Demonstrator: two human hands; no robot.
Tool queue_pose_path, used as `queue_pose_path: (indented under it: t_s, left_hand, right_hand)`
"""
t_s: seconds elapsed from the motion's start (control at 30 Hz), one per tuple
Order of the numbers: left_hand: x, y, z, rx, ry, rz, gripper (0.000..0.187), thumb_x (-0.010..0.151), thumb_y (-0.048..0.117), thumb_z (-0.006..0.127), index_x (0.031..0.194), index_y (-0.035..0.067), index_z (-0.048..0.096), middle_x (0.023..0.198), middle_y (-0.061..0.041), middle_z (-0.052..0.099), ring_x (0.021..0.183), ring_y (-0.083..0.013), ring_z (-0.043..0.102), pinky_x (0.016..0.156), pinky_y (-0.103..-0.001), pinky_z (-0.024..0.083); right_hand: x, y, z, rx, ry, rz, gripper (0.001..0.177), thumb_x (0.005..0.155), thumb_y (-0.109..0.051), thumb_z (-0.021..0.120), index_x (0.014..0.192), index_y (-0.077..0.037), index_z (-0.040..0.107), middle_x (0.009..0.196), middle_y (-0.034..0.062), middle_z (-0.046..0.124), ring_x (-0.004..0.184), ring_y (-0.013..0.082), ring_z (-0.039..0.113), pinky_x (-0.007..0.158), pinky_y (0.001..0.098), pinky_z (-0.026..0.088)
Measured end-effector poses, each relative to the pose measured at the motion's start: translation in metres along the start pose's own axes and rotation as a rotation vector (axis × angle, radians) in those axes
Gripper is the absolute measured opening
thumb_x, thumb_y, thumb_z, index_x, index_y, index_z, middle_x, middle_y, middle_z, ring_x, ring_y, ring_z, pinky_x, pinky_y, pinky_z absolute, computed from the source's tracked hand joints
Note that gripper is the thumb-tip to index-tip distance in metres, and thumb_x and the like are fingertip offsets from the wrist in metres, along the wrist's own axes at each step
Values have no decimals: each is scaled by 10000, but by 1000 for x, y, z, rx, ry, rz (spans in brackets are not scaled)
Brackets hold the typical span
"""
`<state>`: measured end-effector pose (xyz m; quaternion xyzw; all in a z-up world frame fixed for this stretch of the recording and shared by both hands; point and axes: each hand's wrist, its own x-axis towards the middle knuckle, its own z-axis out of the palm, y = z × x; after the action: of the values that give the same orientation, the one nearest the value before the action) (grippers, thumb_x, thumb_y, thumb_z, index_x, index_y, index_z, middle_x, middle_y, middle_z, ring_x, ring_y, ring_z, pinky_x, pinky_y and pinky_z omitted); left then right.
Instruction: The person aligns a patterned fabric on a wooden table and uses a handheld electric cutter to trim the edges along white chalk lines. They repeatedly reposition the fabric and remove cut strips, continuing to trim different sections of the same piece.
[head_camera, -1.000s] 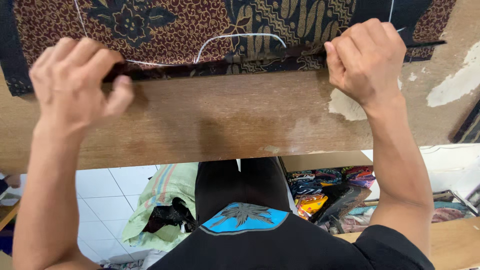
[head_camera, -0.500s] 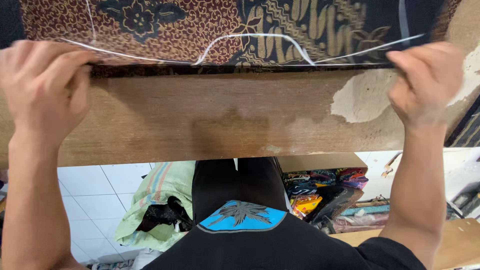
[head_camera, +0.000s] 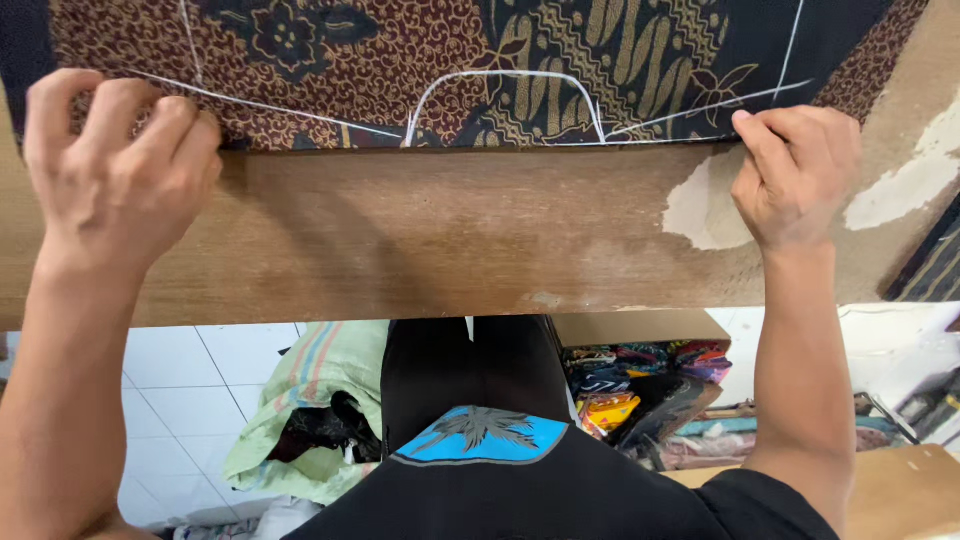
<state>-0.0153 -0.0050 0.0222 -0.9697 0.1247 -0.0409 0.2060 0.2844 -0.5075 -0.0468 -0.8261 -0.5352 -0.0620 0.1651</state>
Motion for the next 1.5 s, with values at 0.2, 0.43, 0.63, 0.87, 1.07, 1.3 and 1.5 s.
queue_pose_path:
  t_s: [0.2, 0.43, 0.63, 0.87, 1.07, 1.3, 1.5]
  left_hand:
    - [0, -4, 14, -183, -24, -74, 65, 884, 178, 758, 912, 151, 707, 1044, 60, 690, 974, -89, 613, 895, -245, 475]
    - [-8, -5, 13, -101, -103, -29, 133, 839, 165, 767, 972, 171, 763, 1026, 73, 697, 1003, -80, 661, 902, -224, 535]
    - [-12, -11, 29, -211, -36, -62, 110, 844, 159, 812, 905, 150, 721, 954, 28, 716, 960, -129, 696, 880, -275, 579]
    - [-21, -5, 47, -343, -73, -255, 118, 877, 159, 777, 970, 122, 715, 1020, 5, 714, 969, -153, 655, 879, -295, 509]
    - [-20, 11, 30, -287, -67, -192, 157, 886, 172, 767, 1021, 109, 720, 1084, -8, 713, 1014, -186, 623, 942, -331, 471]
    - [-23, 8, 21, -384, -78, -236, 135, 988, 71, 741, 1105, 135, 720, 1191, 48, 698, 1067, -144, 589, 1063, -325, 432]
    - [3, 1, -1, -287, -49, -137, 225, 870, 235, 826, 1066, 131, 792, 1158, 11, 709, 1090, -174, 636, 1052, -364, 469]
  right_hand:
    - [-3, 1, 4, 12, 12, 40, 322, 887, 140, 741, 1135, -64, 752, 1083, 52, 662, 1054, 256, 638, 924, 372, 496]
    - [-6, 6, 6, -2, -3, -8, 312, 883, 155, 749, 1121, -45, 751, 1088, 64, 674, 1027, 259, 645, 902, 379, 490]
    - [17, -9, 0, -34, 18, -40, 194, 943, -6, 785, 1124, -45, 728, 1088, 71, 659, 1033, 273, 639, 916, 396, 492]
    - [34, -15, 14, -14, -21, -31, 106, 1078, -127, 716, 1011, -51, 688, 1011, 69, 635, 986, 249, 611, 855, 380, 457]
    - [32, -4, 21, -42, -67, 4, 150, 1062, -147, 722, 981, -58, 631, 993, 67, 605, 947, 259, 577, 834, 375, 423]
    - [24, -8, 1, 62, -22, -27, 210, 947, 94, 773, 1108, -36, 738, 1090, 84, 672, 1019, 273, 624, 895, 379, 468]
    - [25, -11, 7, 52, -17, -48, 234, 949, 103, 794, 1127, -39, 740, 1081, 70, 674, 1040, 275, 628, 901, 396, 462]
